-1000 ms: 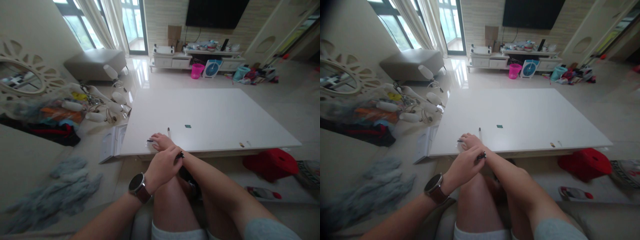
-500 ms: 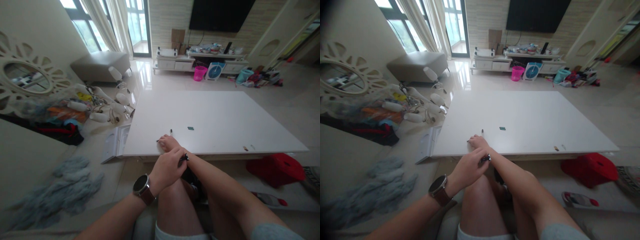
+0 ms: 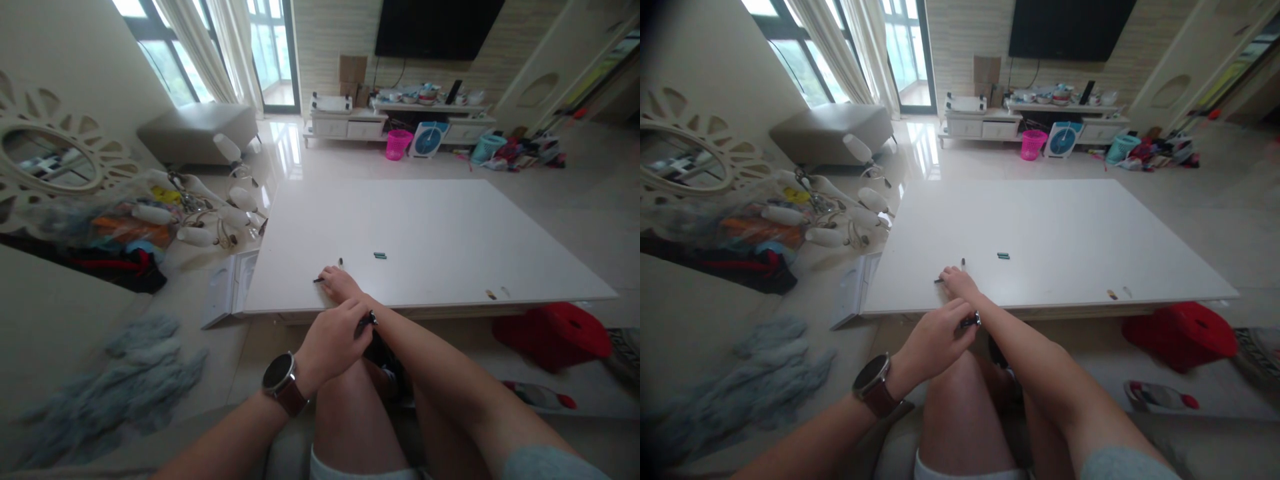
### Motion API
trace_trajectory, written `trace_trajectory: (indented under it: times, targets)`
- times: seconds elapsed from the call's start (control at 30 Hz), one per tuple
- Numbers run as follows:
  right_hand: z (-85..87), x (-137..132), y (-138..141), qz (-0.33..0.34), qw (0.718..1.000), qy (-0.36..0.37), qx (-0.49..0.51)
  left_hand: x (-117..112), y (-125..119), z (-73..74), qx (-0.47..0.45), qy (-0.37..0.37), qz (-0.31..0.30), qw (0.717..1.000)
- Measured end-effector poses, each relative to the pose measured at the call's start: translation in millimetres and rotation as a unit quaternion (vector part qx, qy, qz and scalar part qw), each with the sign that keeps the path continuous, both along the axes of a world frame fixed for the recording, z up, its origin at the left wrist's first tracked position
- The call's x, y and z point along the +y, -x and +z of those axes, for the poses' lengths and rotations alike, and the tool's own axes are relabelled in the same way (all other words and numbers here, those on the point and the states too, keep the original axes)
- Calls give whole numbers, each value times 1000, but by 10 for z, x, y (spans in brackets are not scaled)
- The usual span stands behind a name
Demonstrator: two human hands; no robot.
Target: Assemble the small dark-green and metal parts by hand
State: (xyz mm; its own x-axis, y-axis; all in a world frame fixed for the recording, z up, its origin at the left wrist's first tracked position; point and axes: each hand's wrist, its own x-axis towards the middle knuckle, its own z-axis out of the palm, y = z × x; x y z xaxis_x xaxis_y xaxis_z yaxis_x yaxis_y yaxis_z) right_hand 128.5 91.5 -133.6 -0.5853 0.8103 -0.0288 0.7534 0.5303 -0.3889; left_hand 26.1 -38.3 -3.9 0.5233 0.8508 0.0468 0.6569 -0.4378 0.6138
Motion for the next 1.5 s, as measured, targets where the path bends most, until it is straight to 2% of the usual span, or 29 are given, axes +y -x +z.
trace_trajectory:
  times: [0.4, 0.87, 1.5]
  targets:
    - [-41, -30, 73, -58, 998, -19, -15, -6, 5, 6, 6, -2, -1, 1000]
    - [33, -56, 50, -70, 997, 12, -23, -14, 7, -14, 6, -10, -9, 1000]
    - [53, -110, 73, -73, 996, 13, -51, -11, -2, -64, -13, -7, -7, 1000]
